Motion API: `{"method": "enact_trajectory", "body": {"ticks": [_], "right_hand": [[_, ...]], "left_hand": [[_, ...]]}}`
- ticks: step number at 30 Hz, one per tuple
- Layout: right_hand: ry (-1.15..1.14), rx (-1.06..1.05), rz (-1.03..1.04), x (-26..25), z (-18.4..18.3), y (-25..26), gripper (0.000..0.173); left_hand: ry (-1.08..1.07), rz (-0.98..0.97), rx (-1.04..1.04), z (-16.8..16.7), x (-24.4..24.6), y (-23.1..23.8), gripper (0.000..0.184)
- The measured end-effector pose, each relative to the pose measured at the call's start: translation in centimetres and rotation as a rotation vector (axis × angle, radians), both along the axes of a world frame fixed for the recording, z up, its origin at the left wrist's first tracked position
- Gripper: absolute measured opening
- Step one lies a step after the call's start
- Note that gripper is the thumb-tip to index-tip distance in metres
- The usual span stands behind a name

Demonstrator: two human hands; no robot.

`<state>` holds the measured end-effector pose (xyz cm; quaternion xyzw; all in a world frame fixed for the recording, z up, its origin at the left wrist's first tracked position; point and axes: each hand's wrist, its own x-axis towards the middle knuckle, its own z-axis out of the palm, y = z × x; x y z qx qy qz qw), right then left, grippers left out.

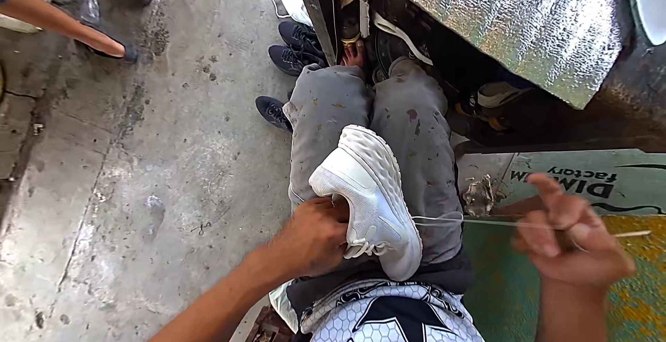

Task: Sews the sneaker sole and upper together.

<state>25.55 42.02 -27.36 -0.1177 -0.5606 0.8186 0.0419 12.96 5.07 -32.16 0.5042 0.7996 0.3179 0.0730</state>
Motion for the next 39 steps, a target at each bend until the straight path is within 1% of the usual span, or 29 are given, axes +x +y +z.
{"method": "enact_trajectory", "body": {"ticks": [1,2,3,4,6,7,8,9,11,13,14,15,16,17,18,19,21,22,23,24,25,26,27,28,29,31,33,36,39], "right_hand": [[-0.036,0.027,-0.182,-0.1,-0.1,0.6,0.017],[-0.068,0.123,-0.296,-0.3,-0.5,0.6,0.016],[-0.082,0.26,-0.301,-0.3,-0.9,-0.2,0.018],[-0.081,0.401,-0.217,-0.2,-1.4,-1.7,0.027],[-0.066,0.723,0.074,0.2,-2.1,-6.2,0.055],[-0.048,0.866,0.172,0.1,-2.6,-8.4,0.066],[-0.03,0.966,0.231,-0.1,-3.1,-9.9,0.07],[-0.029,1.015,0.269,-0.2,-3.5,-10.7,0.071],[-0.057,1.058,0.3,-0.3,-3.8,-10.5,0.069],[-0.101,1.062,0.322,0.2,-3.4,-10.1,0.06],[-0.114,1.064,0.324,0.2,-3.0,-9.9,0.052],[-0.126,1.055,0.318,-0.1,-2.6,-9.7,0.044],[-0.148,1.003,0.31,-0.2,-2.1,-9.5,0.034],[-0.168,0.879,0.301,-0.4,-1.6,-9.2,0.025],[-0.158,0.694,0.297,-0.6,-1.2,-8.7,0.022],[-0.122,0.459,0.308,-0.9,-1.1,-8.2,0.023],[-0.043,-0.008,0.329,-1.3,-1.5,-7.7,0.026],[-0.028,-0.119,0.311,-1.4,-1.5,-7.7,0.025],[-0.033,-0.072,0.269,-1.5,-1.5,-8.0,0.023],[-0.064,0.134,0.225,-1.4,-1.4,-8.4,0.018],[-0.118,0.415,0.204,-1.3,-1.3,-8.9,0.023],[-0.18,0.667,0.205,-1.3,-1.4,-9.4,0.039],[-0.231,0.858,0.211,-1.3,-1.6,-10.0,0.054],[-0.261,0.988,0.205,-1.5,-1.7,-10.7,0.064],[-0.27,1.077,0.188,-1.6,-1.9,-11.4,0.067],[-0.25,1.159,0.135,-1.8,-2.3,-12.6,0.06],[-0.218,1.188,0.083,-2.0,-2.9,-13.2,0.048],[-0.212,1.179,0.064,-2.2,-3.8,-13.4,0.043],[-0.215,1.158,0.078,-2.2,-4.3,-13.3,0.04]], "left_hand": [[0.001,0.004,-0.005,-0.1,0.0,0.1,0.015],[-0.004,0.005,-0.014,-0.1,0.0,0.2,0.015],[-0.006,0.009,-0.025,0.0,0.0,0.4,0.015],[-0.006,0.012,-0.038,0.1,-0.1,0.6,0.015],[-0.003,0.018,-0.073,0.5,-0.1,0.6,0.015],[0.008,0.027,-0.093,0.9,-0.3,0.2,0.015],[0.025,0.048,-0.119,1.3,-0.7,-0.6,0.015],[0.034,0.089,-0.161,1.8,-1.4,-2.1,0.016],[0.034,0.195,-0.307,2.2,-3.8,-6.4,0.021],[-0.03,0.281,-0.444,2.0,-5.6,-10.6,0.022],[-0.084,0.296,-0.449,1.6,-6.1,-11.8,0.021],[-0.169,0.279,-0.375,1.3,-6.2,-12.3,0.021],[-0.335,0.227,-0.233,1.4,-5.8,-12.0,0.021],[-0.551,0.129,-0.059,1.8,-5.2,-11.1,0.021],[-0.759,-0.004,0.118,2.4,-4.8,-9.8,0.023],[-0.937,-0.137,0.294,3.0,-4.6,-8.5,0.023],[-1.219,-0.325,0.596,3.7,-4.3,-5.9,0.023],[-1.307,-0.359,0.687,3.9,-4.4,-4.9,0.025],[-1.332,-0.338,0.714,3.9,-4.6,-4.5,0.026],[-1.272,-0.259,0.66,3.8,-4.9,-4.5,0.026],[-1.136,-0.155,0.539,3.9,-5.2,-4.7,0.023],[-0.951,-0.058,0.382,4.1,-5.3,-4.6,0.018],[-0.744,0.009,0.213,4.4,-5.4,-4.3,0.019],[-0.544,0.044,0.066,4.6,-5.2,-3.7,0.024],[-0.36,0.051,-0.052,4.8,-4.8,-3.1,0.027],[-0.068,0.013,-0.217,5.0,-4.0,-2.0,0.029],[0.062,-0.044,-0.299,5.0,-3.6,-1.6,0.027],[0.11,-0.139,-0.301,4.5,-3.2,-2.4,0.032],[0.083,-0.148,-0.254,3.5,-2.6,-4.1,0.038]]}}
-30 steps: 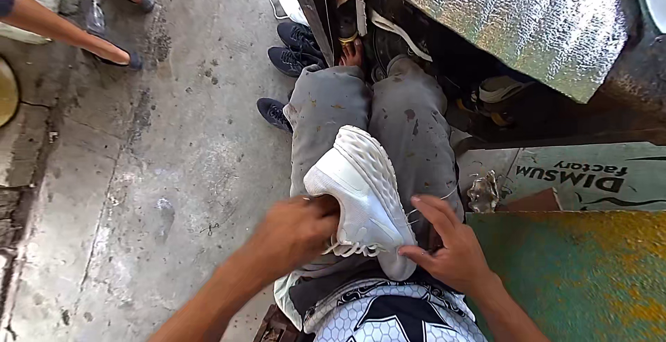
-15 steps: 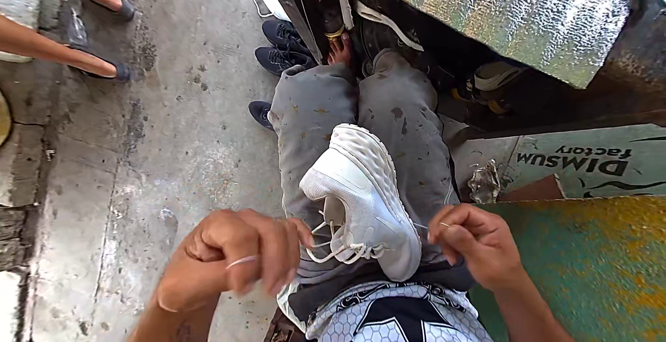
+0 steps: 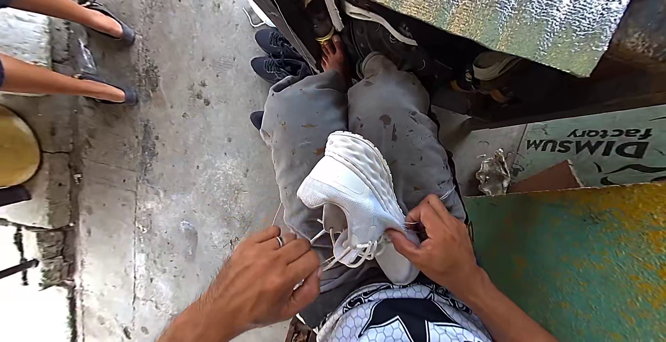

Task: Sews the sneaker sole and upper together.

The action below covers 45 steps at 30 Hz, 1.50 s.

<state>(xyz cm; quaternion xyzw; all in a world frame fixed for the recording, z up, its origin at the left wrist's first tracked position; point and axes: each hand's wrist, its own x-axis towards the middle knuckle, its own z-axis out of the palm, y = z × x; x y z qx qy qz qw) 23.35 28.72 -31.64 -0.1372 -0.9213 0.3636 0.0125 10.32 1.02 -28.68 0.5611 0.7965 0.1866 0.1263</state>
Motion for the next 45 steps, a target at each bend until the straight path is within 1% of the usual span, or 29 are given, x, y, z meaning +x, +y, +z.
{"method": "enact_trajectory", "body": {"ticks": [5,7,8,10,11,13,14,15,17,19,21,22,24,26,28,31,35,40,45], "right_hand": [[-0.035,0.016,0.037,-0.1,-0.2,0.1,0.036],[-0.033,-0.004,0.042,-0.1,-0.1,0.2,0.037],[-0.032,-0.05,0.041,-0.1,0.0,0.6,0.04],[-0.02,-0.267,0.022,0.2,0.0,1.9,0.044],[0.004,-0.418,0.002,0.6,-0.2,2.6,0.039],[0.068,-0.664,-0.009,1.5,-0.8,3.5,0.021],[0.118,-0.732,-0.013,1.8,-1.2,3.7,0.014],[0.173,-0.756,-0.022,2.1,-1.4,3.8,0.011],[0.269,-0.758,-0.066,2.8,-1.5,4.2,0.015],[0.306,-0.728,-0.147,2.8,-0.5,5.2,0.02],[0.231,-0.686,-0.187,2.9,1.3,5.9,0.027],[0.152,-0.656,-0.172,3.1,2.2,6.1,0.031],[0.006,-0.527,-0.066,3.2,3.4,6.0,0.036],[-0.093,-0.327,0.099,3.2,3.7,5.8,0.036],[-0.108,-0.149,0.22,3.0,3.3,5.5,0.033],[-0.077,-0.01,0.299,2.5,2.7,5.2,0.031],[-0.083,0.022,0.326,2.2,2.7,5.2,0.03],[-0.101,0.004,0.348,2.1,2.7,5.6,0.031],[-0.121,0.035,0.395,1.6,3.1,5.7,0.032]], "left_hand": [[-0.065,0.042,-0.006,-0.4,0.6,-3.4,0.043],[-0.098,0.067,0.024,-0.3,0.4,-3.3,0.041],[-0.158,0.097,0.065,-0.2,0.0,-2.8,0.039],[-0.402,0.178,0.168,0.5,-1.2,-0.8,0.032],[-0.564,0.218,0.192,1.0,-1.6,0.5,0.033],[-0.926,0.272,0.199,1.4,-2.0,3.5,0.044],[-1.083,0.289,0.15,1.3,-1.9,5.0,0.046],[-1.179,0.303,0.061,1.0,-1.7,6.3,0.045],[-1.252,0.307,-0.09,0.1,-0.9,8.2,0.034],[-1.257,0.348,-0.122,-0.2,-0.6,9.0,0.031],[-1.234,0.399,-0.133,-0.1,-0.2,9.0,0.026],[-1.224,0.415,-0.141,0.0,-0.1,8.8,0.023],[-1.241,0.436,-0.155,0.0,-0.2,8.5,0.021],[-1.302,0.438,-0.154,-0.1,-0.3,8.2,0.019],[-1.379,0.429,-0.156,-0.1,-0.4,8.0,0.016],[-1.513,0.422,-0.133,-0.1,-0.4,7.7,0.012],[-1.591,0.411,-0.095,-0.4,-0.1,7.5,0.012],[-1.624,0.381,-0.079,-0.8,-0.2,7.4,0.012],[-1.657,0.343,-0.053,-1.1,-0.3,7.2,0.012]]}}
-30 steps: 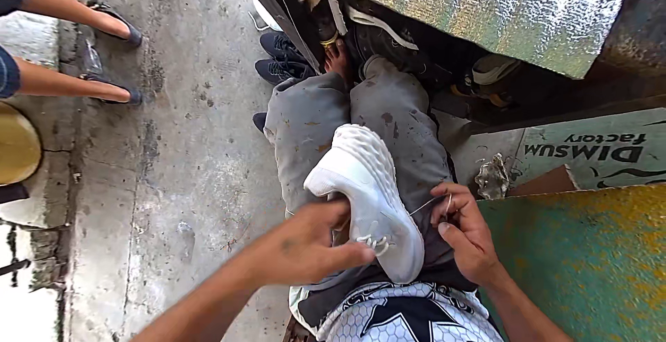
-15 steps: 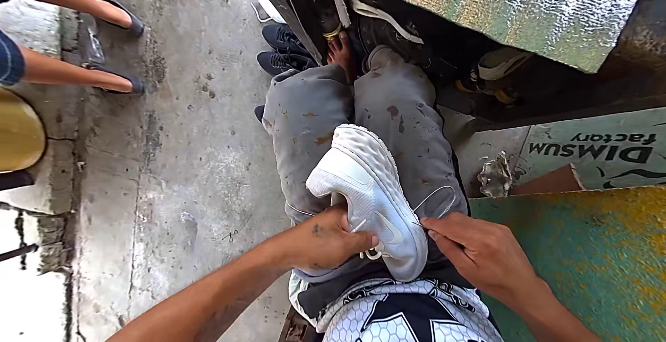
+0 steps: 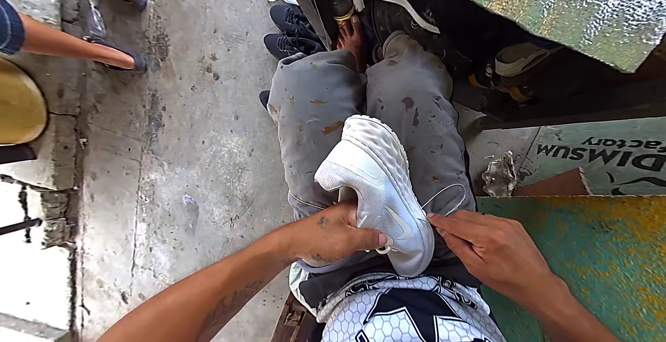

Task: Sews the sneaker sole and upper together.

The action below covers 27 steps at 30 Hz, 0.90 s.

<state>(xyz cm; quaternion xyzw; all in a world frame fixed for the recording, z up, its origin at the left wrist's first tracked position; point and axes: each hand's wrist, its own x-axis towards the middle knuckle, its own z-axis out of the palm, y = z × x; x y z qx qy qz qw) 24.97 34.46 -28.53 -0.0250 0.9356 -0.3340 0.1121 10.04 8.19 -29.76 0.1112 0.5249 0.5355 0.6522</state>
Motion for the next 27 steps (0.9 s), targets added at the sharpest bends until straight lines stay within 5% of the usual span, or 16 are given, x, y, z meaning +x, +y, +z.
{"method": "enact_trajectory", "body": {"ticks": [8,18,21,27], "right_hand": [[-0.149,0.132,0.251,-3.9,2.0,0.1,0.029],[-0.57,0.129,0.333,-7.9,2.4,-3.6,0.023],[-0.544,0.036,0.364,-8.9,2.4,-1.9,0.022],[-0.02,0.129,0.71,-14.0,5.0,3.3,0.014]], "left_hand": [[-0.085,0.045,0.162,-1.4,0.3,-1.1,0.023],[-0.059,-0.054,0.173,-1.8,-0.6,-1.1,0.013],[-0.131,0.103,0.18,-0.7,0.3,-0.8,0.017],[-0.412,0.647,0.428,4.3,3.9,0.3,0.054]]}}
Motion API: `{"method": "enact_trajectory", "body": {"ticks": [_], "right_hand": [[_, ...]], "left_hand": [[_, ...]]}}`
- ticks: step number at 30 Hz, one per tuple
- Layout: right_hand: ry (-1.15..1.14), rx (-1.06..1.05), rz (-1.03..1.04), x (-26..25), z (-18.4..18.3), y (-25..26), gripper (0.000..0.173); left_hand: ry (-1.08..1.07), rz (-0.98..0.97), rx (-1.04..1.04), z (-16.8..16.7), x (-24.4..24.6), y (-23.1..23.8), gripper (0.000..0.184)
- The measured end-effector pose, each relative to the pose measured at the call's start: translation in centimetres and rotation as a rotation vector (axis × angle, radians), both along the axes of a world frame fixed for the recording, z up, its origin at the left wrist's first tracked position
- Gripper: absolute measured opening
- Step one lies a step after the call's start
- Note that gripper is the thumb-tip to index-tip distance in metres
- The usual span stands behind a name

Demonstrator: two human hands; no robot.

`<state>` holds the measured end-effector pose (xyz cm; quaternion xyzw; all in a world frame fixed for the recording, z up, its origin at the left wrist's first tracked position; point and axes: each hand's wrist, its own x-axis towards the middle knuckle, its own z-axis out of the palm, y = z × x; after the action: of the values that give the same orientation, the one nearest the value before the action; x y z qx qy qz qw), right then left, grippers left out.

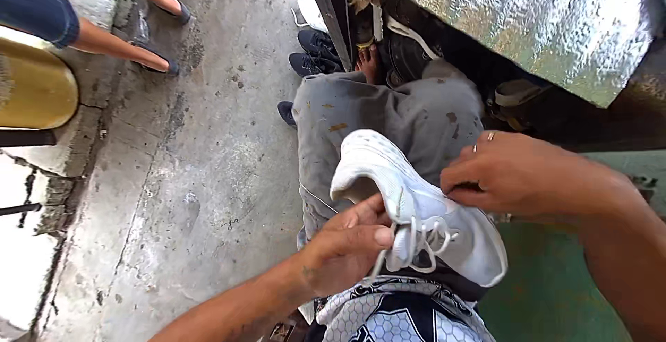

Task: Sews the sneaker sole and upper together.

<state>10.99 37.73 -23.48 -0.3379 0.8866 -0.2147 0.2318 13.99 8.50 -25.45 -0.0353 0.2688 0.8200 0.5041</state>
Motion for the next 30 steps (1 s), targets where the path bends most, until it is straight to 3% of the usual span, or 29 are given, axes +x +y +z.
{"method": "enact_trajectory", "body": {"ticks": [2,3,6,7,9,11,13,15,17,19,21,24,28,30], "right_hand": [[0.043,0.13,0.071,-1.9,0.1,-0.1,0.011],[0.074,0.15,0.056,-2.1,0.0,-0.3,0.008],[0.244,0.107,-0.041,-1.3,1.1,0.1,0.023],[0.295,0.052,-0.088,-0.8,1.9,0.0,0.029],[0.355,-0.096,-0.143,0.6,3.1,-1.0,0.03],[0.338,-0.179,-0.086,2.3,3.7,-2.9,0.032],[0.321,-0.073,0.007,3.7,3.4,-5.1,0.039],[0.361,0.041,0.038,4.3,2.4,-6.2,0.031],[0.444,0.068,0.004,4.8,1.7,-6.2,0.019],[0.53,0.051,-0.077,5.6,1.2,-5.8,0.017],[0.584,0.005,-0.169,6.5,0.2,-5.1,0.016],[0.61,-0.079,-0.255,7.2,-1.4,-4.6,0.014],[0.57,-0.185,-0.286,7.3,-2.9,-5.0,0.013],[0.55,-0.215,-0.297,7.3,-3.5,-5.4,0.015]], "left_hand": [[0.07,0.066,-0.132,0.0,0.1,-1.3,0.053],[0.186,0.107,-0.234,-0.4,0.0,-2.8,0.044],[0.766,0.278,-0.792,-2.5,-0.5,-10.7,0.024],[0.957,0.255,-1.102,-3.1,-0.6,-13.7,0.023],[1.193,0.001,-1.644,-3.4,-1.1,-17.8,0.028],[1.298,-0.134,-1.758,-2.1,-1.7,-16.9,0.036],[1.468,-0.097,-1.609,-0.4,-1.4,-11.8,0.036],[1.64,-0.079,-1.413,0.5,-1.0,-5.4,0.029],[1.716,-0.297,-1.329,0.8,-1.5,-0.6,0.026],[1.659,-0.598,-1.329,1.3,-2.6,1.7,0.029],[1.76,-0.537,-1.282,0.6,-3.0,1.4,0.028],[1.816,-0.28,-0.896,0.4,-3.0,-1.4,0.023],[1.424,-0.317,-0.269,2.4,-4.5,-4.2,0.031],[1.206,-0.375,-0.067,1.8,-5.8,-4.3,0.038]]}}
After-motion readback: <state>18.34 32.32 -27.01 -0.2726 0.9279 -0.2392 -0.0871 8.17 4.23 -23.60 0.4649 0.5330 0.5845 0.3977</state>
